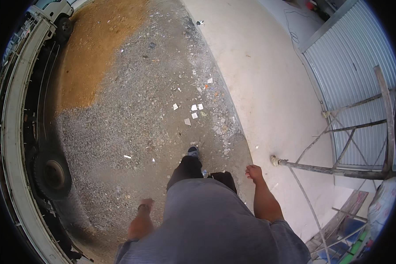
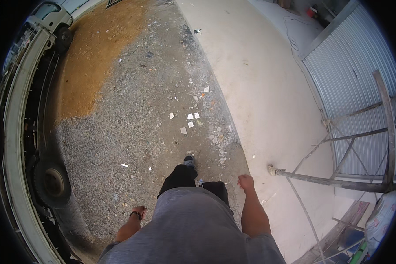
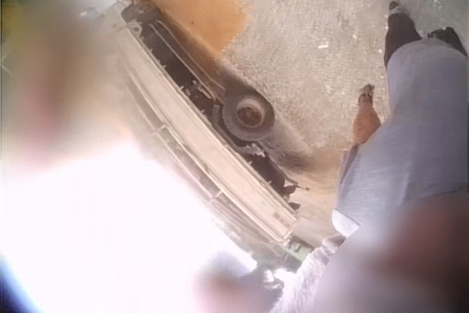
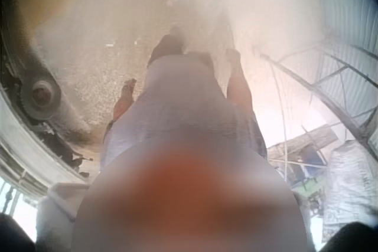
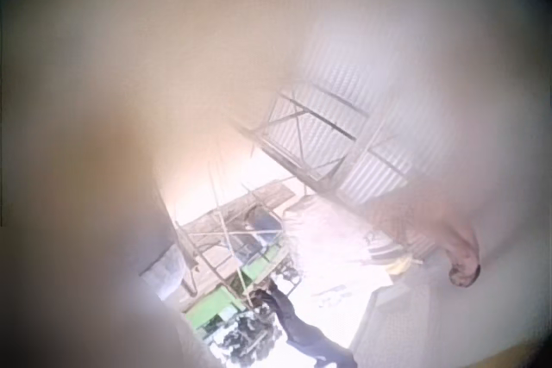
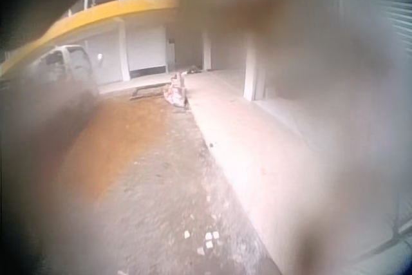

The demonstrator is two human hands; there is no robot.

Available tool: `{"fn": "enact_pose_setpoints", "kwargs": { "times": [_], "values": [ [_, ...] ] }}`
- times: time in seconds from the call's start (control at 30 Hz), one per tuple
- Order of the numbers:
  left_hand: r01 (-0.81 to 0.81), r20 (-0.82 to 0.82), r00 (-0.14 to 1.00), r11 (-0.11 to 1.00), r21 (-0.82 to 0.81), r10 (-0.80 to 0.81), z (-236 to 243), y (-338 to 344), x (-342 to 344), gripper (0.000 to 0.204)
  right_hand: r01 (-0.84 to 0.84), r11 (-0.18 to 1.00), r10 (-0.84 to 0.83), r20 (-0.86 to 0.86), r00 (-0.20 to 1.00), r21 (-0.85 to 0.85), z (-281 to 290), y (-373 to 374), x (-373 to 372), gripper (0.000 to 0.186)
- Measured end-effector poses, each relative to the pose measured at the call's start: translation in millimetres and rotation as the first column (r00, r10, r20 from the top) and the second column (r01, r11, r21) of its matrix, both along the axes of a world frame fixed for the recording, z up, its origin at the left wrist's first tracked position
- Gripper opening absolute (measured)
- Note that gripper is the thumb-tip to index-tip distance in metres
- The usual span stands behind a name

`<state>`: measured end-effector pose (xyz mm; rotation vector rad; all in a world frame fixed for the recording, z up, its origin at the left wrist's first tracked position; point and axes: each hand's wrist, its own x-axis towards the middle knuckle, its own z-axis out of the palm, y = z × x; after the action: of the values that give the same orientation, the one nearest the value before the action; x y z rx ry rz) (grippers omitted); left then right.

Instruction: The person measures and marks a white PVC pipe, cuts it with a pipe cutter, and fits it into an existing plumbing assembly against a wall. They use a tape measure, pencil, and pipe cutter to prepare and install the pipe segment.

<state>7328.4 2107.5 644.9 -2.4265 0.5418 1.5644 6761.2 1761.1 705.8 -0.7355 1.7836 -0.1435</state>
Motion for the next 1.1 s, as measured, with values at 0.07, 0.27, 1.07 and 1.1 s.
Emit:
{"fn": "enact_pose_setpoints", "kwargs": {
  "times": [0.07, 0.27, 1.07, 1.1],
  "values": [
    [-0.329, 0.04, 0.938, 0.918, -0.221, 0.345, 16.3, -150.2, 43.0, 0.025, 0.03, 0.968, -0.01, -0.082, 0.997, 0.248, 6.5, -26.5, -6.0, 0.03],
    [-0.217, -0.043, 0.967, 0.73, -0.648, 0.25, 124.7, -629.2, 110.3, 0.035, 0.349, 0.92, -0.357, 0.014, 0.934, 0.178, -16.8, -189.7, -23.3, 0.029],
    [-0.6, -0.144, 0.798, 0.794, -0.099, 0.585, 105.2, -1414.4, 159.1, 0.042, 0.035, 0.999, -0.034, 0.024, 0.999, -0.025, 87.7, -1318.7, 176.6, 0.031],
    [-0.601, -0.218, 0.799, 0.747, -0.283, 0.56, 121.2, -1488.2, 163.3, 0.043, 0.029, 1.0, -0.029, 0.019, 0.999, 0.011, 95.2, -1346.5, 187.3, 0.03]
  ]
}}
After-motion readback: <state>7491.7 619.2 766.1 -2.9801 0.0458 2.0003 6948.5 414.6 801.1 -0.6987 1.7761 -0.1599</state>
